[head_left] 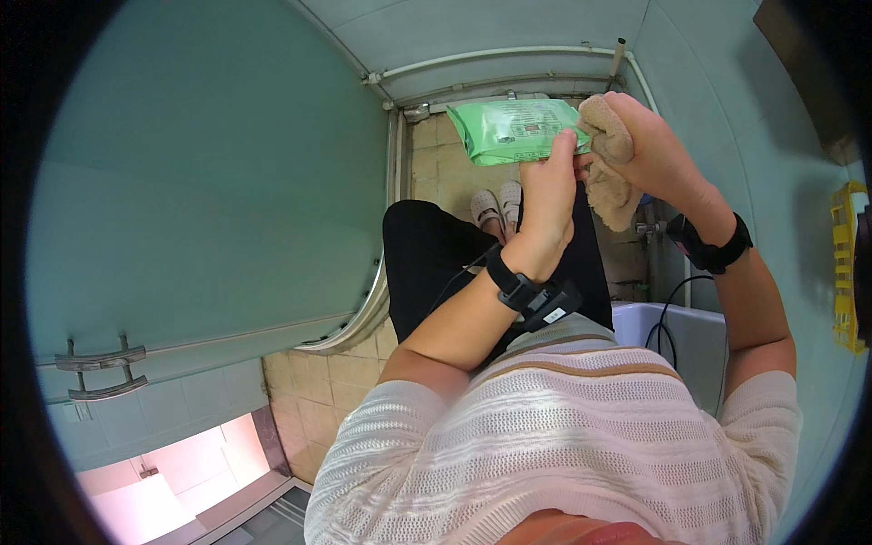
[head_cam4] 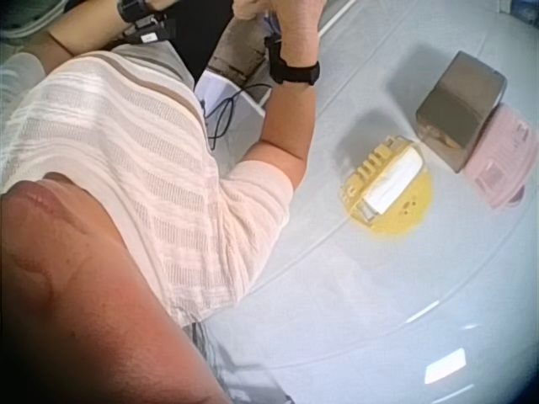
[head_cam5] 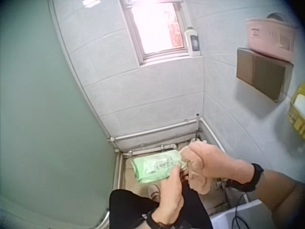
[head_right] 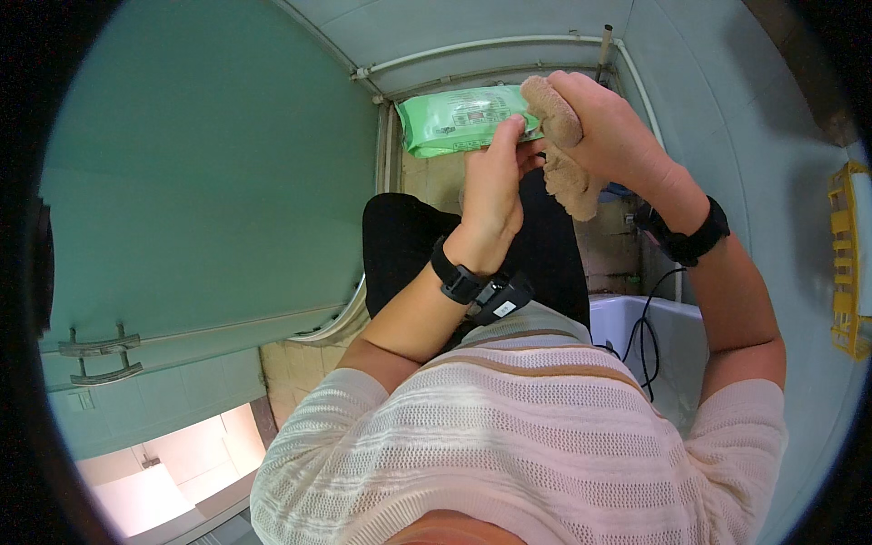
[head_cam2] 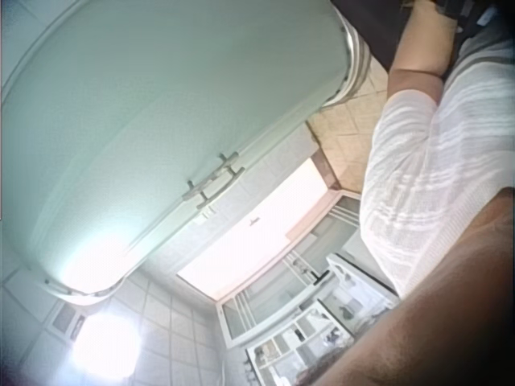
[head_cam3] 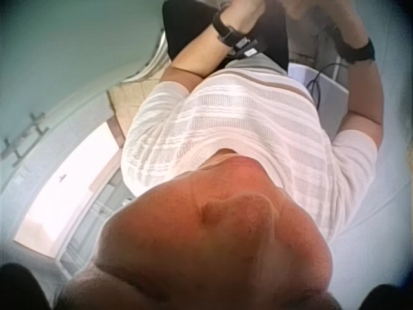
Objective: The person wipes the top and buttons of a toilet tank with a brown cloth after preparing the cloth with a wet wipe.
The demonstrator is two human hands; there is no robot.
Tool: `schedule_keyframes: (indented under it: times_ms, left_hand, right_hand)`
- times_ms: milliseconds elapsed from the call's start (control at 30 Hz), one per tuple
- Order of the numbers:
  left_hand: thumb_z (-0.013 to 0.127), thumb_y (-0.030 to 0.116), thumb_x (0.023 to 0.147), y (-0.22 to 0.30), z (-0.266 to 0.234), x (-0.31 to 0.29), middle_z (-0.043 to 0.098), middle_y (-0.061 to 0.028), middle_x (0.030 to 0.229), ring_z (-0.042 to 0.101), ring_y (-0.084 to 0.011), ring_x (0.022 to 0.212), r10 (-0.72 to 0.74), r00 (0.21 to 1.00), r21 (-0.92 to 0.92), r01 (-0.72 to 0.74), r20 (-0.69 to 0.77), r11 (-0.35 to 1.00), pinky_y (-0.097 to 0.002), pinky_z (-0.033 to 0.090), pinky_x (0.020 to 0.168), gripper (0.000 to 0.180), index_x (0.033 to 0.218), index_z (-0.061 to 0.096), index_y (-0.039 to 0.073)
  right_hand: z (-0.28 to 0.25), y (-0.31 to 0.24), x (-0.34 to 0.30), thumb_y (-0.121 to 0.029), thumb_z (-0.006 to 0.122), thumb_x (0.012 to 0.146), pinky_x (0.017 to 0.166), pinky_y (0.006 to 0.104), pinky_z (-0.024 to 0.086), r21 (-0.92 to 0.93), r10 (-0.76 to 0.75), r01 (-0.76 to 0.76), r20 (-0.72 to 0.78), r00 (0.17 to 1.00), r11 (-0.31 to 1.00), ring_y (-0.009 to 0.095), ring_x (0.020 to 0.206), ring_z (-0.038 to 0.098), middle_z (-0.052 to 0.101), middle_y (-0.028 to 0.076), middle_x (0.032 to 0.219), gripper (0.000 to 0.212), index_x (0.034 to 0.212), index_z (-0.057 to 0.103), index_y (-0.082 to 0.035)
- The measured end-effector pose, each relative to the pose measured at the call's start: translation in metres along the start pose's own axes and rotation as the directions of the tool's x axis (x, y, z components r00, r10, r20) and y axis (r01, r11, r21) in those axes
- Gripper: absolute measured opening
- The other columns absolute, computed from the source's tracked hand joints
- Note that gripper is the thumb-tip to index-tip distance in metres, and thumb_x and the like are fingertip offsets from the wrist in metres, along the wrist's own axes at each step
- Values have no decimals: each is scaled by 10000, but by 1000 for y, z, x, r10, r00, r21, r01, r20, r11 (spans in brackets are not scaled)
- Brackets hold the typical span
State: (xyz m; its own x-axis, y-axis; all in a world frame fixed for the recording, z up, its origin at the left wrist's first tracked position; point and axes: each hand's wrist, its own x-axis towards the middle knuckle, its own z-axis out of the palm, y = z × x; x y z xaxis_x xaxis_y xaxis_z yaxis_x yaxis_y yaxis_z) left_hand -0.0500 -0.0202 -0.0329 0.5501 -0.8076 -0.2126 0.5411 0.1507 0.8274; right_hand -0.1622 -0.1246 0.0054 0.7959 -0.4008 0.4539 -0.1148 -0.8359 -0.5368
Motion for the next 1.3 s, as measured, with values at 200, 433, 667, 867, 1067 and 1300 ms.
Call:
schedule_keyframes:
  times_ms: [200,433,667,867,1067,1300]
  left_hand:
    - [575,193,901,1,5,-2,632,-43,906,613,-146,741,-17,999,-25,18,31,1000,-282,478,666,209,1037,595,36]
    - [556,203,915,1,7,0,638,-65,931,606,-146,731,-15,1000,-65,16,15,998,-302,488,698,218,1032,594,23]
    - [494,176,932,21,-1,0,648,-128,1050,662,-266,980,-68,991,-175,88,118,981,-347,508,786,243,1098,552,8]
    - [539,136,930,27,-14,-1,633,-112,1084,635,-237,1034,-68,951,-151,118,302,981,-320,505,807,229,1121,543,9]
    - [601,19,892,22,-39,18,563,-46,1115,552,-166,1071,81,865,-114,-27,495,993,-361,517,881,301,1179,537,82]
    - [633,55,878,22,-48,27,545,-108,1224,547,-263,1130,165,850,-165,-93,500,982,-462,497,909,263,1130,558,62]
  right_hand:
    - [14,-2,-2,-140,702,744,761,409,501,-77,89,-100,-138,986,992,389,920,581,582,150,1007,410,1104,526,-57]
    - [17,-3,2,-85,647,771,747,343,492,-129,55,-89,-247,968,988,315,854,585,564,112,951,299,1049,540,-62]
    - [-10,43,-3,-77,629,820,818,323,515,544,396,-263,-140,908,796,192,955,632,617,81,1005,320,1122,555,-2]
    - [-38,53,-1,-151,615,896,873,332,527,925,546,-335,189,816,181,196,1018,618,617,126,1074,326,1162,538,20]
    - [-42,47,2,-312,567,953,922,317,505,927,400,-373,352,846,-26,194,1092,583,568,120,1222,450,1257,486,10]
    - [-53,20,1,-391,557,950,963,294,465,936,370,-345,299,879,64,173,1130,553,558,112,1240,536,1297,462,6]
